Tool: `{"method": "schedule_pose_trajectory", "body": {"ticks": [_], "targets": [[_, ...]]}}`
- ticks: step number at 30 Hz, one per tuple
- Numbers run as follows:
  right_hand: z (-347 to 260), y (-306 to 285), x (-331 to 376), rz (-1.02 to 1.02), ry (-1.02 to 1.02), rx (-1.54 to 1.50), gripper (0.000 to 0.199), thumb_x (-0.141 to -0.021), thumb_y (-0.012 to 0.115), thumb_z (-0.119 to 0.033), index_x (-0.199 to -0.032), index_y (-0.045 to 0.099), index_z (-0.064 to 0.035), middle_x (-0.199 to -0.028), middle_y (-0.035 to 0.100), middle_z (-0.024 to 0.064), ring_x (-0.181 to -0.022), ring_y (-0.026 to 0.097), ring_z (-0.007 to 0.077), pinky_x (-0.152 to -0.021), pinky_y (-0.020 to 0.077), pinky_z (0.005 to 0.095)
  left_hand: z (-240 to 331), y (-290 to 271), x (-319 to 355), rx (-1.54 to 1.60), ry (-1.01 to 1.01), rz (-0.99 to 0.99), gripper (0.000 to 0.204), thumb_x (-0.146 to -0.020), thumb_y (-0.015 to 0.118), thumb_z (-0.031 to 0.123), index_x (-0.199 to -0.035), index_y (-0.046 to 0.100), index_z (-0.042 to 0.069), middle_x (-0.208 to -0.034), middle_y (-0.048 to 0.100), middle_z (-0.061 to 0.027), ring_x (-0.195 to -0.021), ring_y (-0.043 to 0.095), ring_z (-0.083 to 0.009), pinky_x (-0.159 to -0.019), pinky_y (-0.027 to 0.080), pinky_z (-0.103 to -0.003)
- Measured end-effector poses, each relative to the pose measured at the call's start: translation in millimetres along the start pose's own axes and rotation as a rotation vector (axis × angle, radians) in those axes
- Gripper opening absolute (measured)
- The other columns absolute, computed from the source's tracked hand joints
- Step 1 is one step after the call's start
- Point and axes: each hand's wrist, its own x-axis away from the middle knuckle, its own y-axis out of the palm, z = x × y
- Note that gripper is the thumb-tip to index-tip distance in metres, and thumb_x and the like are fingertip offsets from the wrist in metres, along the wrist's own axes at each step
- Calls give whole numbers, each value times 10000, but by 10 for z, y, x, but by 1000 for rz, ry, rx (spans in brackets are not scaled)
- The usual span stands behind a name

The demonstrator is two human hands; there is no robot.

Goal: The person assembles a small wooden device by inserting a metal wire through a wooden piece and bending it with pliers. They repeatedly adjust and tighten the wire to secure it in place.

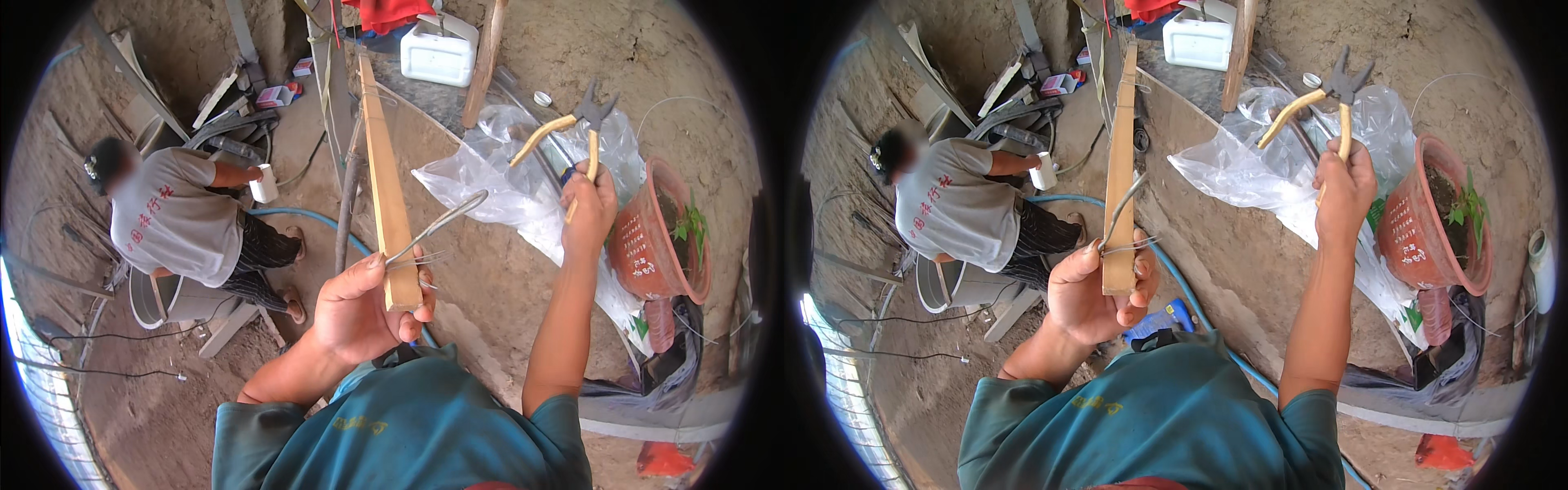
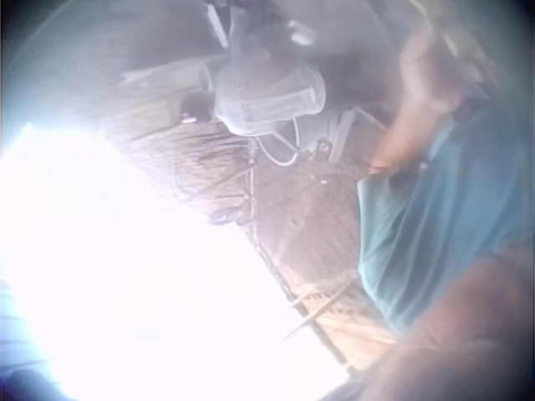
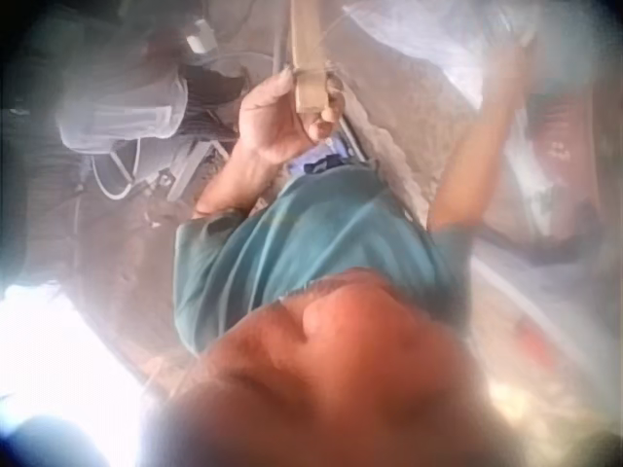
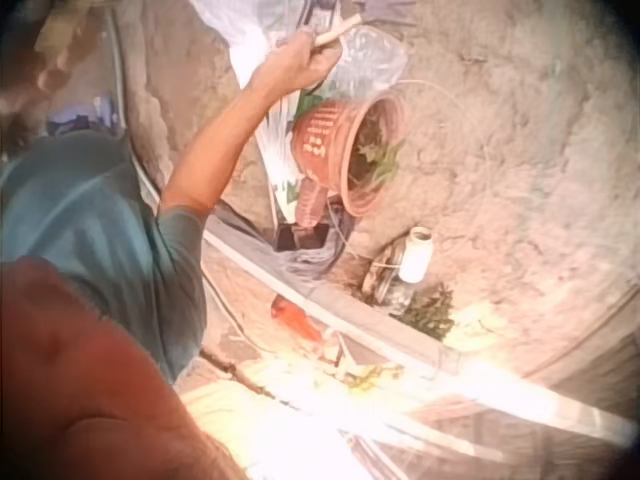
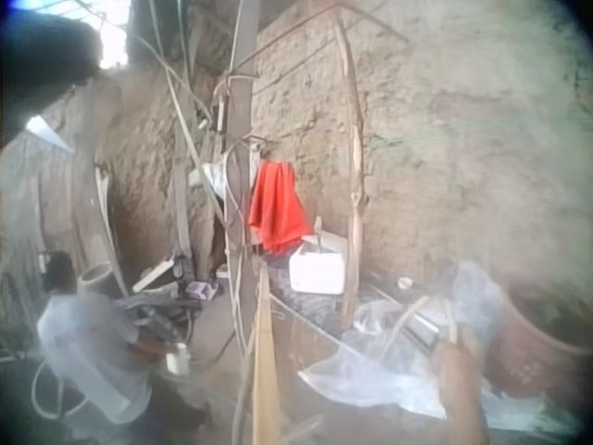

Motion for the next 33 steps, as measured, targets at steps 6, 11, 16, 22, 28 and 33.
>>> {"method": "schedule_pose_trajectory", "body": {"ticks": [6,11,16,22,28,33], "targets": [[-180,-11,603,-96,6,73,299,-994,748,-220,-1122,695,45,-794,655,56,-668,584,96,-614,480,280,36,-11,32,-12,0,17,488,-994,670,368,-1363,572,64,-1161,675,-186,-969,694,-373,-646,590,-411],[-583,583,1084,-332,266,-138,350,-998,759,-275,-1188,733,18,-798,688,55,-553,538,58,-480,420,230,52,-22,30,-44,-4,25,499,-996,664,382,-1375,565,74,-1163,677,-179,-967,695,-365,-633,574,-396],[-614,979,1127,-533,347,-20,324,-987,773,-268,-1138,749,18,-803,723,69,-516,509,34,-440,376,207,93,1,65,-79,-11,42,506,-1000,660,397,-1382,563,80,-1164,678,-178,-964,696,-358,-627,556,-380],[-796,1058,1132,-571,504,-276,192,-982,743,-157,-1026,737,30,-786,713,48,-544,517,24,-464,388,207,146,-7,89,-83,-20,48,519,-995,667,396,-1385,568,67,-1167,689,-185,-954,705,-362,-629,556,-376],[-781,1060,1289,-621,556,-152,155,-974,738,-152,-966,694,-4,-789,710,37,-576,535,28,-490,407,208,183,-21,108,-55,-26,17,502,-1008,652,384,-1383,574,59,-1153,713,-194,-949,718,-361,-614,551,-359],[-673,1041,1351,-581,575,-165,147,-973,738,-147,-964,682,-11,-780,688,18,-605,556,37,-526,442,216,252,-42,119,-197,-29,18,573,-1018,641,401,-1420,535,7,-1177,707,-204,-983,723,-351,-588,572,-341]]}}
